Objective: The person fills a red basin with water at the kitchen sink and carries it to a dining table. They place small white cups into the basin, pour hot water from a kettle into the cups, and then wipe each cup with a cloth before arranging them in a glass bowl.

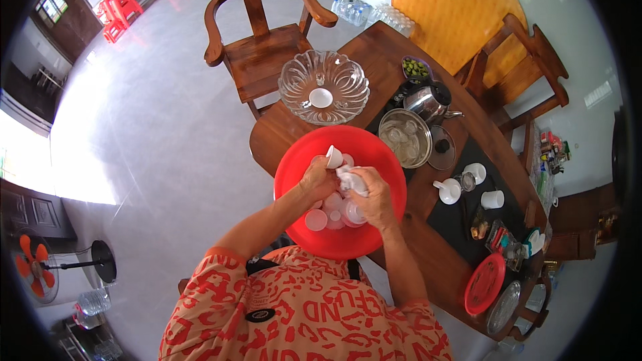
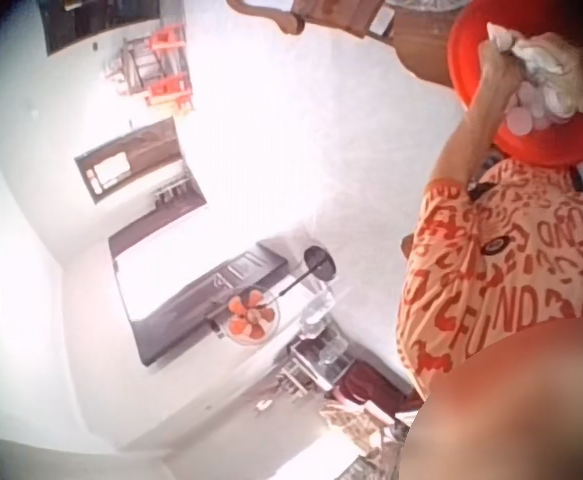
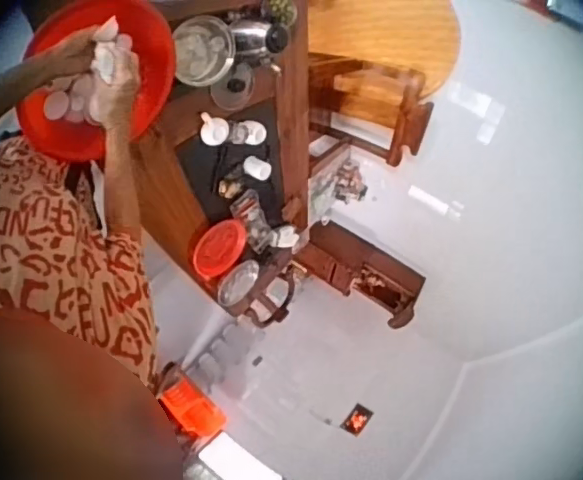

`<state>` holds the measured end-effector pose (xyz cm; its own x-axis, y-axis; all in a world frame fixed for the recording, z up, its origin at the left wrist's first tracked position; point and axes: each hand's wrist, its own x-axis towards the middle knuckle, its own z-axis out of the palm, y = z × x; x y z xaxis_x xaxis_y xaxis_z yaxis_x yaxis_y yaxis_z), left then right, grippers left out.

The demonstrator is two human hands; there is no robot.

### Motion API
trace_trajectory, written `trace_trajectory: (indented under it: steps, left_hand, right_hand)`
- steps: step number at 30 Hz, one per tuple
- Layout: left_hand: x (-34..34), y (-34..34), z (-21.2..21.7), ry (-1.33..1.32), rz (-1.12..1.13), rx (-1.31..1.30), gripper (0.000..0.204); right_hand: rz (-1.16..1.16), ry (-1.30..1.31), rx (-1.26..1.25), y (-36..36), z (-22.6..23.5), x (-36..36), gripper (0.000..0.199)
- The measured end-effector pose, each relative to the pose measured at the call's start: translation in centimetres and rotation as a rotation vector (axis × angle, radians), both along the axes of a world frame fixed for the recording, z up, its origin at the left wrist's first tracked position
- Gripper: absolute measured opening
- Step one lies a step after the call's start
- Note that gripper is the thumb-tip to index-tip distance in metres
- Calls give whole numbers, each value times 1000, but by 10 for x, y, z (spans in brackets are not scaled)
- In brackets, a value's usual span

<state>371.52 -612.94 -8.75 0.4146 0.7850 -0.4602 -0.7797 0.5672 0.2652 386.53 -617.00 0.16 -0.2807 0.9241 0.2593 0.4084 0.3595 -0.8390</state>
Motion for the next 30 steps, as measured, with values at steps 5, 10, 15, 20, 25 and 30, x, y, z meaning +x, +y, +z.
trace_trajectory:
  steps: [5, 10, 15, 20, 25, 30]
  left_hand:
    - [11, -2, 1, -356, -181, 142, 19]
    - [20, -15, 27, -133, -153, 82, 26]
    - [15, -17, 62, -132, -145, 131, 31]
    - [5, 3, 24, -364, -163, 156, 33]
    - [11, 2, 29, -299, -188, 127, 40]
    - [14, -1, 50, -368, -131, 209, 20]
  right_hand:
    - [-55, -71, 331, 0, 0, -34, 38]
    - [-118, -6, 219, 27, 22, -27, 36]
    - [-175, 52, 138, 35, 13, -12, 38]
    - [-175, -99, 356, -4, 7, -30, 39]
    - [-217, -116, 447, -5, 0, -33, 39]
    - [-293, 23, 307, 8, 13, -27, 36]
